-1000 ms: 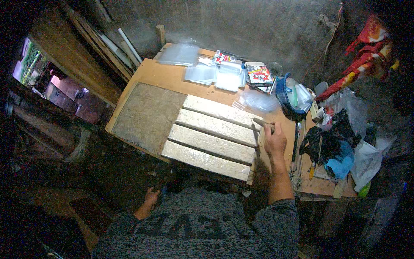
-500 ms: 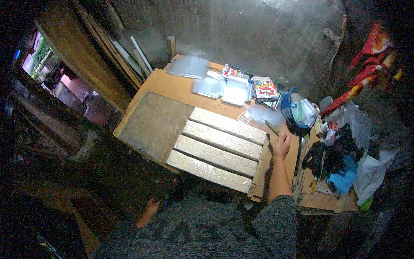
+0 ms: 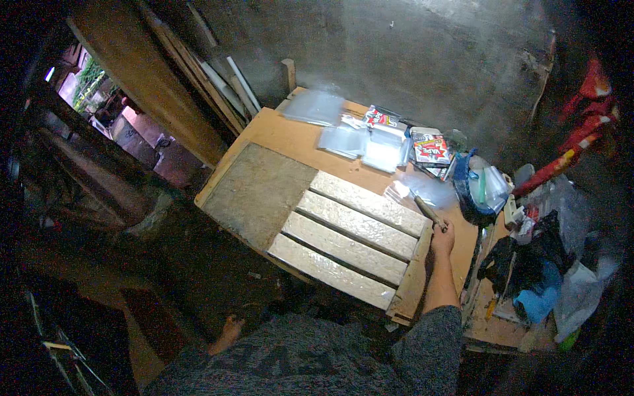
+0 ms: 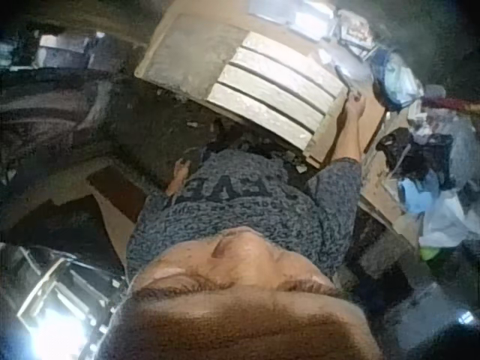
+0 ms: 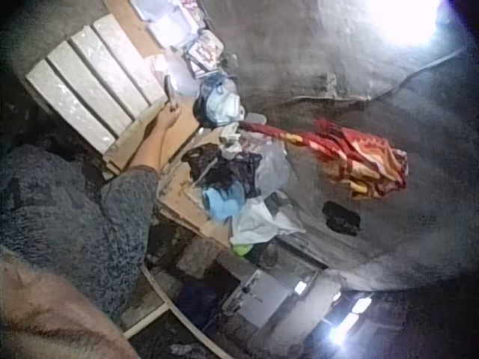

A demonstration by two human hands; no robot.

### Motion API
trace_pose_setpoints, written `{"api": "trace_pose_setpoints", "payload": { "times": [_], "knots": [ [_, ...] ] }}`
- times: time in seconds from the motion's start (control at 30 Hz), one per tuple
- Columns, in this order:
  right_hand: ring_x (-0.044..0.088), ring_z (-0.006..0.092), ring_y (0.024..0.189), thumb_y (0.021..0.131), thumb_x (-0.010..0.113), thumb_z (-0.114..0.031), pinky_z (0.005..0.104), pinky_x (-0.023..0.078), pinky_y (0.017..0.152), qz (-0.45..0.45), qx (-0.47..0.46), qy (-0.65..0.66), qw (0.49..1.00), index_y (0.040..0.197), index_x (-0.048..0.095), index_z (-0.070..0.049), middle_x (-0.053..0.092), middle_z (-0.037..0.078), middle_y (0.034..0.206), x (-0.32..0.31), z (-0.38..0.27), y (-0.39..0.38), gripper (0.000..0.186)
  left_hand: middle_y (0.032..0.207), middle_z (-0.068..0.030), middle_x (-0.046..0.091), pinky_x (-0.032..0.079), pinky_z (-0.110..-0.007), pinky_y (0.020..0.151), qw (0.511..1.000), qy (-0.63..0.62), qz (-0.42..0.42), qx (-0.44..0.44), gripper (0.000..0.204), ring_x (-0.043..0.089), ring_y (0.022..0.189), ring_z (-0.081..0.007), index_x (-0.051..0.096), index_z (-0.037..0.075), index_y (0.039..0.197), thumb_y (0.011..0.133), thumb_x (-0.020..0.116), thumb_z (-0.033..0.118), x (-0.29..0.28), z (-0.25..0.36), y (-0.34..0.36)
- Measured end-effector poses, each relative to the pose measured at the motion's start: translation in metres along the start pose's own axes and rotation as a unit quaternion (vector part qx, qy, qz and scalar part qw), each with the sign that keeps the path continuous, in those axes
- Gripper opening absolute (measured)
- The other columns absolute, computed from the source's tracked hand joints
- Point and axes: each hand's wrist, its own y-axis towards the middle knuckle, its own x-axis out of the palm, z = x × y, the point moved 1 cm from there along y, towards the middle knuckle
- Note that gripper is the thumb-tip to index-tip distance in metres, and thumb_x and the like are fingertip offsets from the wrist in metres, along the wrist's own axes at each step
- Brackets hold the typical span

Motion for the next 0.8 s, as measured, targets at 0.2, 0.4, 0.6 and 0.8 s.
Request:
{"api": "trace_pose_setpoints", "payload": {
  "times": [0.2, 0.4, 0.6, 0.8],
  "knots": [
    [0.065, 0.0245, 0.095, 0.091, 0.066, -0.012, 0.0347, 0.051, 0.087, -0.027, 0.069, 0.059, 0.995, 0.134, 0.054, -0.002, 0.066, 0.013, 0.109, -0.017, -0.026, -0.038, 0.046, 0.140, -0.0189, 0.056, 0.049, -0.043, 0.101, 0.993, -0.113, -0.008, 0.013, 0.068, 0.059, 0.125, -0.0351, 0.044, 0.007, 0.147, 0.091, 0.070, 0.034, 0.008, -0.016, -0.003],
    [0.064, 0.0260, 0.095, 0.093, 0.062, -0.011, 0.0366, 0.050, 0.087, 0.001, -0.005, -0.082, 0.997, 0.126, 0.059, 0.001, 0.067, 0.014, 0.105, -0.049, -0.014, -0.092, 0.035, 0.145, -0.0208, 0.052, 0.047, -0.042, 0.104, 0.995, -0.091, -0.010, 0.025, 0.070, 0.055, 0.129, -0.0344, 0.040, 0.007, 0.149, 0.091, 0.070, 0.033, 0.009, 0.014, 0.015],
    [0.066, 0.0270, 0.100, 0.097, 0.063, -0.021, 0.0381, 0.050, 0.089, 0.012, 0.043, -0.085, 0.995, 0.120, 0.063, 0.003, 0.069, 0.015, 0.108, -0.074, -0.021, -0.175, 0.033, 0.149, -0.0207, 0.048, 0.045, -0.041, 0.106, 0.985, -0.159, -0.067, 0.022, 0.070, 0.051, 0.133, -0.0358, 0.037, 0.007, 0.151, 0.094, 0.068, 0.033, -0.008, 0.053, -0.003],
    [0.068, 0.0290, 0.097, 0.099, 0.062, -0.032, 0.0402, 0.052, 0.086, -0.003, 0.064, -0.097, 0.993, 0.110, 0.069, 0.003, 0.071, 0.019, 0.104, -0.064, -0.039, -0.220, 0.038, 0.137, -0.0176, 0.057, 0.049, -0.045, 0.099, 0.986, -0.156, -0.051, 0.007, 0.072, 0.059, 0.121, -0.0366, 0.039, 0.009, 0.151, 0.092, 0.071, 0.036, 0.034, -0.043, 0.040]
  ]
}}
